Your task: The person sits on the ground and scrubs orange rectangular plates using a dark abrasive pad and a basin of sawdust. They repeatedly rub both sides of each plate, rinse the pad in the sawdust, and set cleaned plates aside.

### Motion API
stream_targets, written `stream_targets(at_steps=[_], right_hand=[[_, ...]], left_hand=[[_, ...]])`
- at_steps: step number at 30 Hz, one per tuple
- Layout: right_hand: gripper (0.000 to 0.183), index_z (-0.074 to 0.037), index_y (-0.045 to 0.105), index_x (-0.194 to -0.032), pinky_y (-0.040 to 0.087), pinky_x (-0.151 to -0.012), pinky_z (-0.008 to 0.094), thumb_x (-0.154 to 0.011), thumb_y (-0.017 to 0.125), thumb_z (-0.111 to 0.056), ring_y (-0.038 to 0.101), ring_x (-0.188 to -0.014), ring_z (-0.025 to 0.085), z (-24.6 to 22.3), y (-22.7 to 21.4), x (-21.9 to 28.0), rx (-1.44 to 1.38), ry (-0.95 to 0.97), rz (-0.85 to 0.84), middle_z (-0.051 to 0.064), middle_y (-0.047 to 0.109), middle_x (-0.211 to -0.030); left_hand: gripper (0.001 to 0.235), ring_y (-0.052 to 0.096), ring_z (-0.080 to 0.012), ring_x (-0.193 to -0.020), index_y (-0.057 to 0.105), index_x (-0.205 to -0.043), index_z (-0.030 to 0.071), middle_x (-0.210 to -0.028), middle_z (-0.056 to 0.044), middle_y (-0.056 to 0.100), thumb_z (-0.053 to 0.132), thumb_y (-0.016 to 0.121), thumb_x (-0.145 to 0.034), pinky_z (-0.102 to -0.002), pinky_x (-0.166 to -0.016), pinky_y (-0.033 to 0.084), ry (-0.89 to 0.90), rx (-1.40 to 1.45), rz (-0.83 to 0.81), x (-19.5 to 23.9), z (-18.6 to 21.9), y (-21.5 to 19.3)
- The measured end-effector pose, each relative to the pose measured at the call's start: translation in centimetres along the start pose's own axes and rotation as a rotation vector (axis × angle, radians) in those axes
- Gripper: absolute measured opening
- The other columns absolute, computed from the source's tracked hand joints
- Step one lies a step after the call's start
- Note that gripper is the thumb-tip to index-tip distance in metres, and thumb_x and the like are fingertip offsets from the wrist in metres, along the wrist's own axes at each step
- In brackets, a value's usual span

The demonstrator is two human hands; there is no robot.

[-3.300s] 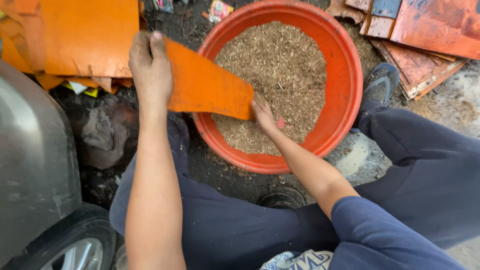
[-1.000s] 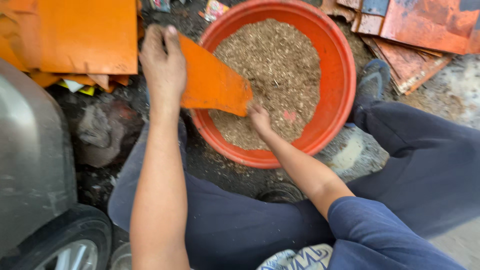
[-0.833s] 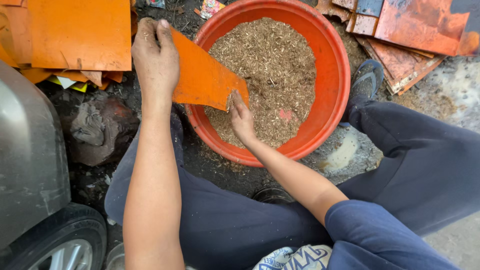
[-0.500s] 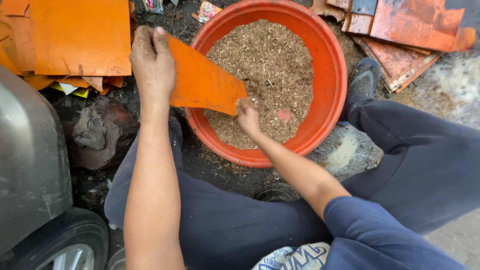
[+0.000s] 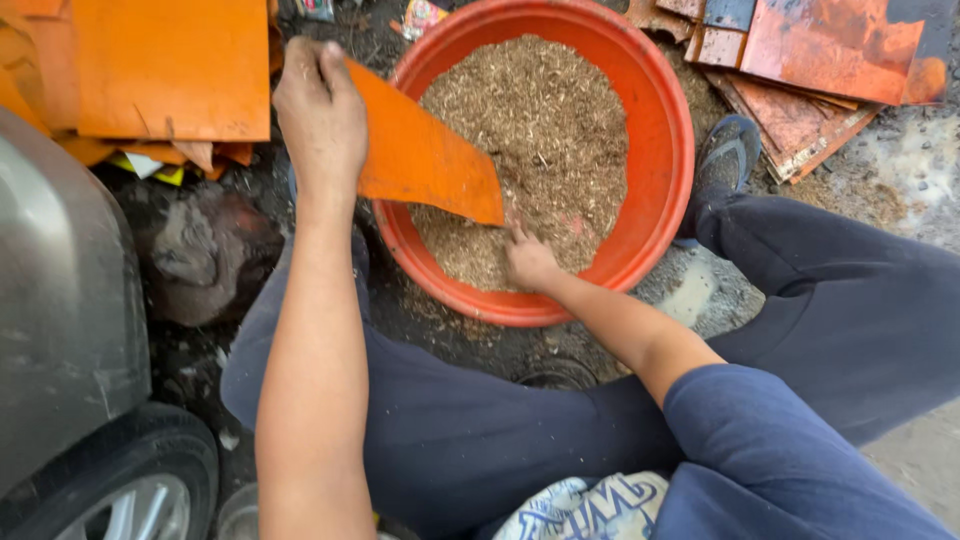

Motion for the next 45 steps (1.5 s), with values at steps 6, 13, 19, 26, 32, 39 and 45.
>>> stream_targets(at_steps=[6,13,19,26,32,39,45], right_hand=[[0.046,-0.003,0.063,-0.136,0.06,-0.102,0.042,-0.091,0.06,-0.005,0.074,-0.11,0.028,4.0,-4.0,-2.4,-0.592,0.232,-0.062,0.019,0.075,-0.121],[0.05,-0.007,0.058,-0.143,0.05,-0.068,0.033,-0.097,0.059,-0.028,0.057,-0.077,0.018,-4.0,-14.7,-4.2,-1.376,0.18,0.16,0.014,0.069,-0.107],[0.07,-0.005,0.038,-0.159,0.019,-0.13,0.043,-0.11,0.032,-0.056,0.026,-0.158,0.028,-9.1,-13.9,-5.5,-1.182,-0.096,0.631,0.017,0.033,-0.169],[0.073,-0.008,0.033,-0.159,0.012,-0.129,0.04,-0.106,0.028,-0.057,0.018,-0.158,0.027,-2.4,-5.5,-11.3,-1.096,0.289,0.47,0.012,0.025,-0.169],[0.067,-0.009,0.036,-0.162,0.007,-0.134,0.044,-0.111,0.027,-0.051,0.016,-0.163,0.028,-10.3,-17.2,-10.2,-1.042,-0.224,0.688,0.011,0.027,-0.173],[0.062,-0.009,0.038,-0.159,0.012,-0.133,0.039,-0.111,0.032,-0.048,0.019,-0.163,0.026,-4.1,-11.3,-13.8,-1.122,0.029,0.466,0.009,0.025,-0.174],[0.07,-0.009,0.01,-0.162,0.009,-0.127,0.037,-0.105,0.032,-0.043,0.008,-0.159,0.024,0.6,-4.1,-12.5,-1.483,0.157,0.19,0.006,0.009,-0.172]], left_hand=[[0.023,0.068,-0.0326,-0.066,0.056,-0.096,0.002,-0.077,-0.018,0.066,0.022,0.053,-0.106,-0.045,-0.064,0.05,-0.239,-0.064,-0.028,-1.2,-1.7,0.6],[0.025,0.067,-0.0374,-0.071,0.054,-0.094,0.0,-0.08,-0.019,0.066,0.02,0.056,-0.108,-0.046,-0.068,0.052,-0.129,-0.041,0.063,-1.3,-1.3,1.5],[0.022,0.068,-0.0381,-0.077,0.056,-0.097,0.001,-0.085,-0.019,0.069,0.02,0.055,-0.107,-0.046,-0.069,0.052,-0.119,-0.076,0.086,-0.7,-1.6,1.0],[0.024,0.066,-0.0406,-0.077,0.057,-0.097,-0.001,-0.085,-0.023,0.066,0.021,0.056,-0.107,-0.046,-0.074,0.053,-0.148,-0.022,0.055,-0.9,-1.6,0.4],[0.022,0.068,-0.0406,-0.081,0.056,-0.099,0.0,-0.087,-0.021,0.068,0.02,0.055,-0.107,-0.047,-0.074,0.052,-0.159,-0.094,0.059,-0.3,-1.2,1.0],[0.018,0.066,-0.0438,-0.086,0.054,-0.1,-0.001,-0.09,-0.023,0.067,0.015,0.054,-0.107,-0.048,-0.076,0.051,-0.108,-0.125,0.029,0.4,-1.2,-0.3],[0.019,0.065,-0.043,-0.081,0.054,-0.098,-0.001,-0.086,-0.024,0.065,0.016,0.054,-0.107,-0.047,-0.074,0.051,-0.16,-0.048,-0.006,0.3,-0.5,-0.1]])
Point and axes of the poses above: each hand's wrist, its own x-axis away from the middle knuckle, its own y-axis out of the palm, z = x × y, the point moved 7 cm from there along -x, towards the middle knuckle
